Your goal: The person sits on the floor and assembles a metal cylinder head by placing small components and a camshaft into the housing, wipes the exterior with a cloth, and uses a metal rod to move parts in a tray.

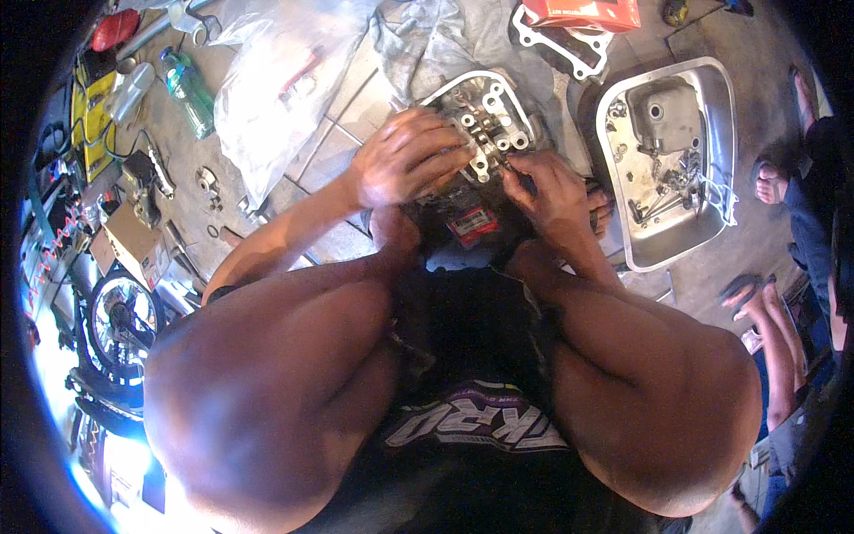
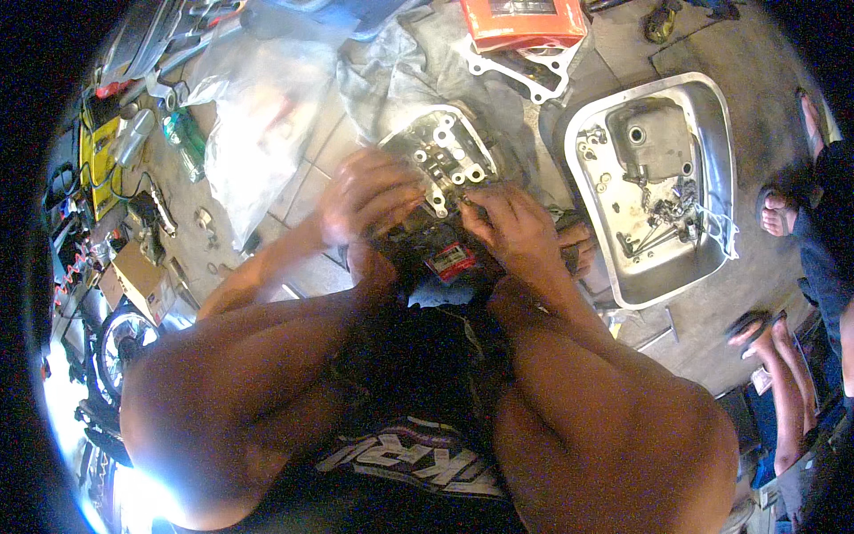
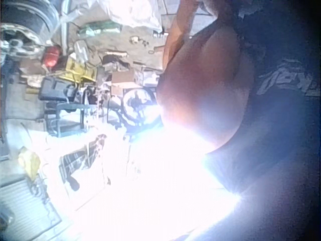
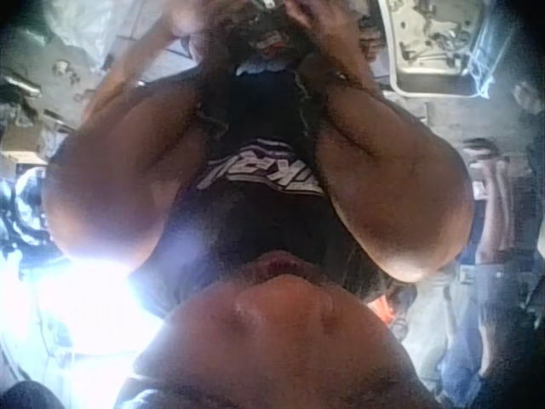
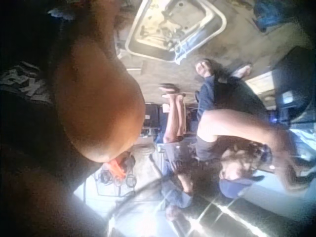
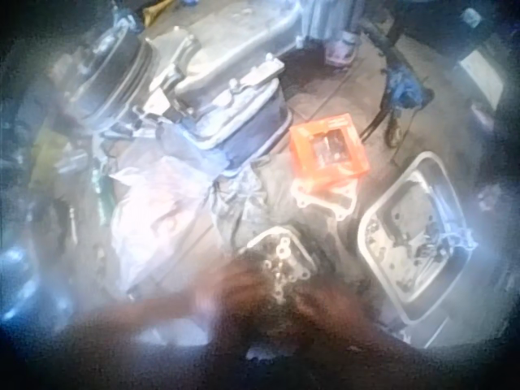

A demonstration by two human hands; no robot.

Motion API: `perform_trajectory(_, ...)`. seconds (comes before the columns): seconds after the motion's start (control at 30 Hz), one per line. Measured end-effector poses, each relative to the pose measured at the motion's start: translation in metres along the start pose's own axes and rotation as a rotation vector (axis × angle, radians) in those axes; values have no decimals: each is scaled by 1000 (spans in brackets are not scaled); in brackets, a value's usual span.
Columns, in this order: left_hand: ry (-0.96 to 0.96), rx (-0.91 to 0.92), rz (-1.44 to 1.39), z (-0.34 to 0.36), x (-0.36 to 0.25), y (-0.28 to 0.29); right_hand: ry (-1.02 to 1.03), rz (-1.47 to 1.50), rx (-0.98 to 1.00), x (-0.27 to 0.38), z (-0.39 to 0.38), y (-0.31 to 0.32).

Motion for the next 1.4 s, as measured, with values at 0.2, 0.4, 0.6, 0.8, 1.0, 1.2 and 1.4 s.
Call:
perform_trajectory(0.2,682,348,-768,-37,-28,-20,13,4,12,0,4,0)
perform_trajectory(0.4,756,405,-1140,-46,-42,-32,3,-33,-6,-4,-1,2)
perform_trajectory(0.6,820,206,-1313,-55,-40,-44,13,-11,3,0,4,1)
perform_trajectory(0.8,808,341,-1036,-58,-47,-42,10,10,-7,1,5,2)
perform_trajectory(1.0,624,259,-917,-54,-46,-42,-15,12,26,-4,1,1)
perform_trajectory(1.2,540,199,-525,-43,-39,-35,-35,36,40,-7,0,4)
perform_trajectory(1.4,324,178,-44,-44,-34,-29,28,-20,1,-8,-3,-1)
Point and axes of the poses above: each hand's wrist, its own z-axis towards the middle knuckle, its own y-axis out of the back of the hand, x = y × z, the point moved 5 cm from there along z, towards the middle knuckle, and after that the axes turned 14 degrees about z, right-handed, at the moved point
